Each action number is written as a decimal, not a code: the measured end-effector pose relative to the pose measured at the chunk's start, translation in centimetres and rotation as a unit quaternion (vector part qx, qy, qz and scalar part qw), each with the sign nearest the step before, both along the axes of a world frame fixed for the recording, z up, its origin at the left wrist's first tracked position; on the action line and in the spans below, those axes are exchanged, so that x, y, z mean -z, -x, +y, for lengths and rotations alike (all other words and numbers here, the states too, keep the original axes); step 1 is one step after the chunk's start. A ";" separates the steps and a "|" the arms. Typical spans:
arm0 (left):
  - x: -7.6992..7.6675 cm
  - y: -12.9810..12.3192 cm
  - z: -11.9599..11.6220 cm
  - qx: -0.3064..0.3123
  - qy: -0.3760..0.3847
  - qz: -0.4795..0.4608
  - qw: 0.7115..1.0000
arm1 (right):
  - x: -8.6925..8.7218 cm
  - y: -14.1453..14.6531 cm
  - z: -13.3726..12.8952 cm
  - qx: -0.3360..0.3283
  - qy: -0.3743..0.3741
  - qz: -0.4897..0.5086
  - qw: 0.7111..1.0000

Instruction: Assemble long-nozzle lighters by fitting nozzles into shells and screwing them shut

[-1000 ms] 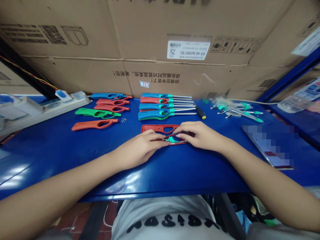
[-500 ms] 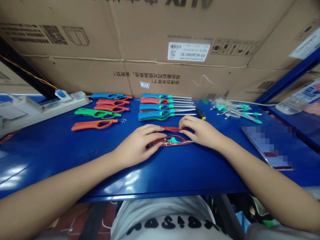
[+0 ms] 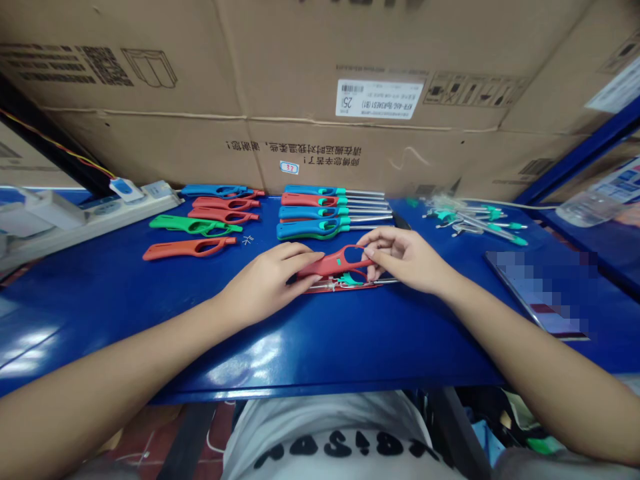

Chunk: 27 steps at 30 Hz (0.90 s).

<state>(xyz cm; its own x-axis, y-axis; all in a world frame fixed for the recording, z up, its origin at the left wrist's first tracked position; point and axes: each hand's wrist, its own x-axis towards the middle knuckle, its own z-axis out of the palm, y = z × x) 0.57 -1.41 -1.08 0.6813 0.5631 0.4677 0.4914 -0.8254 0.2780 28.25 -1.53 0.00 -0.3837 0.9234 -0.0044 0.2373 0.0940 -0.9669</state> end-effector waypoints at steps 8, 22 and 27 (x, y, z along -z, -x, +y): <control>-0.7 0.1 -0.3 0.006 0.018 0.025 1.000 | 0.4 0.2 -0.4 -0.032 -0.010 -0.044 0.998; -1.1 0.7 0.2 0.045 0.009 0.122 0.991 | 0.1 -0.4 -0.3 -0.129 -0.272 -0.272 0.914; -1.0 0.6 0.3 0.049 0.008 0.141 0.989 | 0.2 -0.3 -0.4 -0.144 -0.259 -0.277 0.914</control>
